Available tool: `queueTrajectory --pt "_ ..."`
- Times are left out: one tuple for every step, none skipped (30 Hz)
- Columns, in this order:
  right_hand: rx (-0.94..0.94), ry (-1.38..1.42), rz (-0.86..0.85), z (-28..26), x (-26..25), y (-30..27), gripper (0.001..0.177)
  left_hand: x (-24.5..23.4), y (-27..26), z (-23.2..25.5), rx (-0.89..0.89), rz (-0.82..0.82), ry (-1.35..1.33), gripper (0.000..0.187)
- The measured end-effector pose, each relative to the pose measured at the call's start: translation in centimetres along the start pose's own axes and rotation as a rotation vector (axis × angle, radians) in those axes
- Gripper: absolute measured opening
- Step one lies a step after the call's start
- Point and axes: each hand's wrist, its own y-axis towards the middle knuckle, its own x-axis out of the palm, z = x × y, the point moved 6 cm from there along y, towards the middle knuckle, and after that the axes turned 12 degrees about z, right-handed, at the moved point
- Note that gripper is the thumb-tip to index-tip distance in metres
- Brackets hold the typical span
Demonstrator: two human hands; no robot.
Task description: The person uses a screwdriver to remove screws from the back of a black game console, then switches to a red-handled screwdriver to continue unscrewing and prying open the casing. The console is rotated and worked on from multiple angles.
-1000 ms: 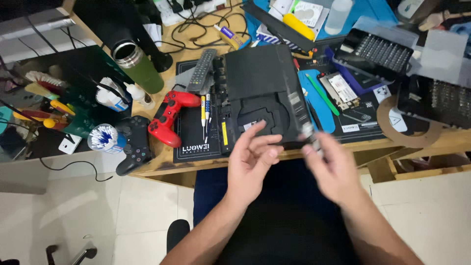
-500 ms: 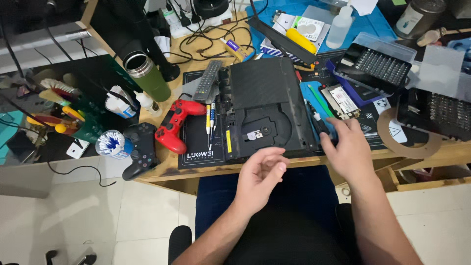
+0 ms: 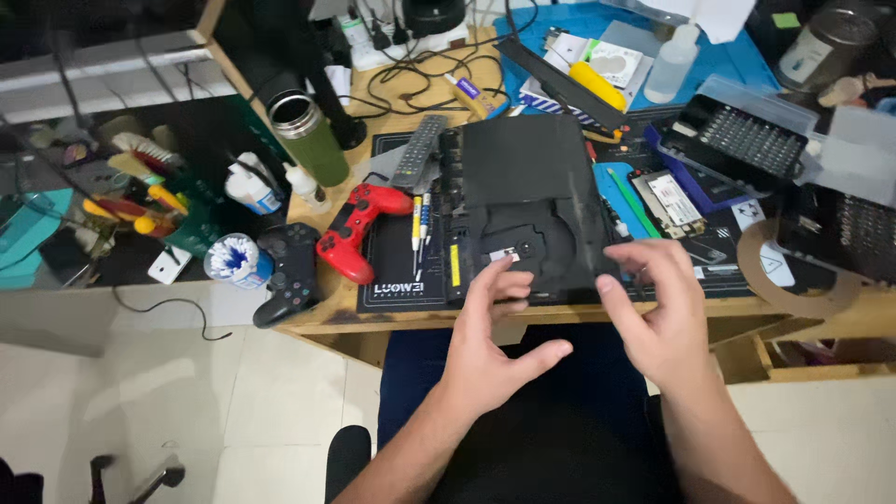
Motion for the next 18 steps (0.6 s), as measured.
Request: queueTrajectory --pt "-0.009 0.010 -0.012 -0.7 0.6 0.0 0.029 -0.6 0.2 0.9 0.003 0.017 0.003 0.107" --pt "-0.010 0.054 -0.047 -1.6 1.4 -0.1 0.028 -1.2 0.3 2.0 0.046 0.015 0.034 0.108" --pt "-0.014 0.109 -0.093 -2.6 2.7 -0.2 0.027 -2.2 0.3 3.2 0.087 0.027 0.072 0.109" --pt "-0.026 0.128 -0.116 -3.8 4.0 -0.2 0.027 -3.5 0.2 3.7 0.088 0.058 0.084 0.109" --pt "-0.049 0.185 -0.164 -5.0 5.7 0.0 0.027 -5.0 0.0 4.5 0.129 0.091 0.112 0.100" --pt "-0.072 0.240 -0.212 -6.5 7.4 0.0 0.027 -6.7 -0.2 5.3 0.168 0.123 0.143 0.090" --pt "-0.097 0.272 -0.251 -8.1 9.3 0.4 0.027 -8.4 -0.7 5.6 0.173 0.176 0.161 0.090" --pt "-0.121 0.303 -0.335 -9.8 11.5 0.6 0.028 -10.5 -1.2 6.1 0.198 0.274 0.217 0.083" --pt "-0.148 0.333 -0.418 -11.5 13.7 0.7 0.029 -12.5 -1.6 6.5 0.224 0.371 0.272 0.076" --pt "-0.174 0.361 -0.456 -13.4 15.9 1.2 0.029 -14.4 -2.0 6.7 0.227 0.422 0.290 0.076" --pt "-0.236 0.373 -0.506 -15.7 18.1 1.4 0.030 -16.5 -2.4 7.1 0.243 0.502 0.321 0.071" --pt "-0.299 0.385 -0.554 -17.9 20.3 1.6 0.032 -18.7 -2.8 7.6 0.258 0.582 0.353 0.067" --pt "-0.315 0.412 -0.578 -19.8 22.8 1.8 0.032 -20.7 -2.9 7.5 0.259 0.616 0.373 0.067" --pt "-0.368 0.439 -0.624 -21.7 25.2 1.8 0.034 -22.6 -3.1 7.5 0.289 0.665 0.422 0.062" --pt "-0.416 0.460 -0.661 -23.6 27.5 1.9 0.036 -24.5 -3.0 7.5 0.318 0.703 0.468 0.057" --pt "-0.426 0.482 -0.676 -25.3 30.0 1.9 0.036 -26.6 -2.9 7.8 0.317 0.725 0.485 0.057" --pt "-0.459 0.486 -0.707 -26.9 32.1 1.9 0.034 -28.5 -2.7 8.3 0.317 0.784 0.539 0.056" --pt "-0.493 0.490 -0.737 -28.4 34.2 2.0 0.033 -30.3 -2.4 8.7 0.317 0.844 0.593 0.056"
